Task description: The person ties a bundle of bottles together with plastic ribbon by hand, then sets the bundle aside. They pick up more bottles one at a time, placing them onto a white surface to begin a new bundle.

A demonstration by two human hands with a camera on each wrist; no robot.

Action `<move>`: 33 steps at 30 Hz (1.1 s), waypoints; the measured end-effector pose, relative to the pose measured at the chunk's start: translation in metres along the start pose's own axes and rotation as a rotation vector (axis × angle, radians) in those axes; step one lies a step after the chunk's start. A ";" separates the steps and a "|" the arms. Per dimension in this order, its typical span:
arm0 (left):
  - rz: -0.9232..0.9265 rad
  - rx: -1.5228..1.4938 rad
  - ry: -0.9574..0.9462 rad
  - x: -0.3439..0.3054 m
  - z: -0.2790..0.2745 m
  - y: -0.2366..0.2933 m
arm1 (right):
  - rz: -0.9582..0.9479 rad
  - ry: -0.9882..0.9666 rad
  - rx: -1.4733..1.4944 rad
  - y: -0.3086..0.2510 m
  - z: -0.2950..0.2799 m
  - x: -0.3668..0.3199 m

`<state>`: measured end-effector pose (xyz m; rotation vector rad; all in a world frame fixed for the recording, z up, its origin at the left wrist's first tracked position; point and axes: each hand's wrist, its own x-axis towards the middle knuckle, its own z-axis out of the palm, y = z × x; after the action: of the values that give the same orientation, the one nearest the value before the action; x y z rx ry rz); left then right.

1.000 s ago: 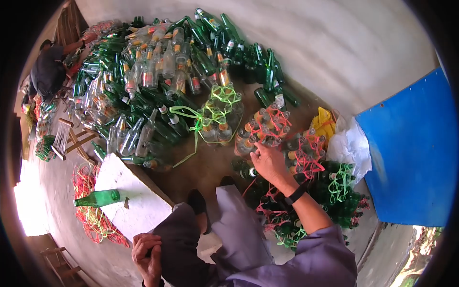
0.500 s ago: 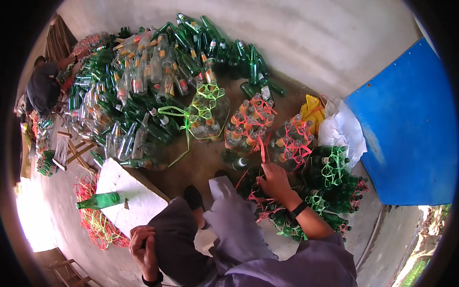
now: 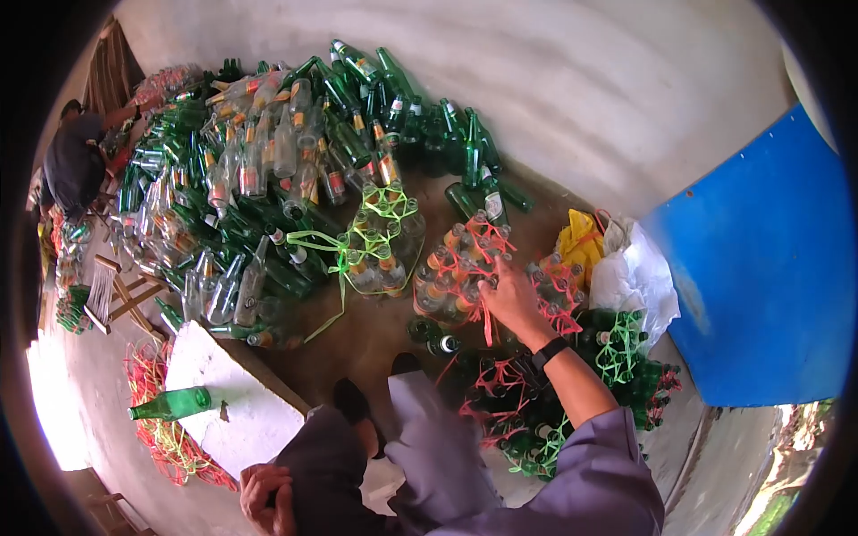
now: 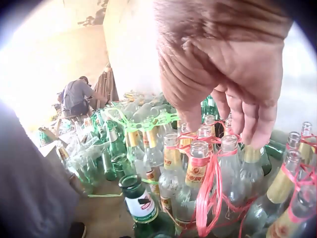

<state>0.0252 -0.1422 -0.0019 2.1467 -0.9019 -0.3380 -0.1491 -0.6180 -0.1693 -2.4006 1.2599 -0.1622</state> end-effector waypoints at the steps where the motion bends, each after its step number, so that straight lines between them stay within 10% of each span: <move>1: 0.012 -0.002 -0.016 0.004 -0.001 0.001 | -0.035 0.082 -0.036 -0.002 0.000 0.010; 12: -0.045 -0.053 -0.127 0.044 -0.001 -0.011 | 0.118 0.014 -0.037 0.076 0.020 0.123; 18: -0.015 -0.111 -0.207 0.079 0.006 -0.017 | 0.500 -0.248 0.811 0.086 -0.002 0.131; 33: -0.096 -0.180 -0.319 0.141 0.018 -0.031 | 0.771 -0.369 0.774 0.132 0.036 0.222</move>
<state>0.1326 -0.2368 -0.0300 2.0041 -0.9059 -0.7980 -0.1098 -0.8519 -0.2773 -1.1439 1.4801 0.0294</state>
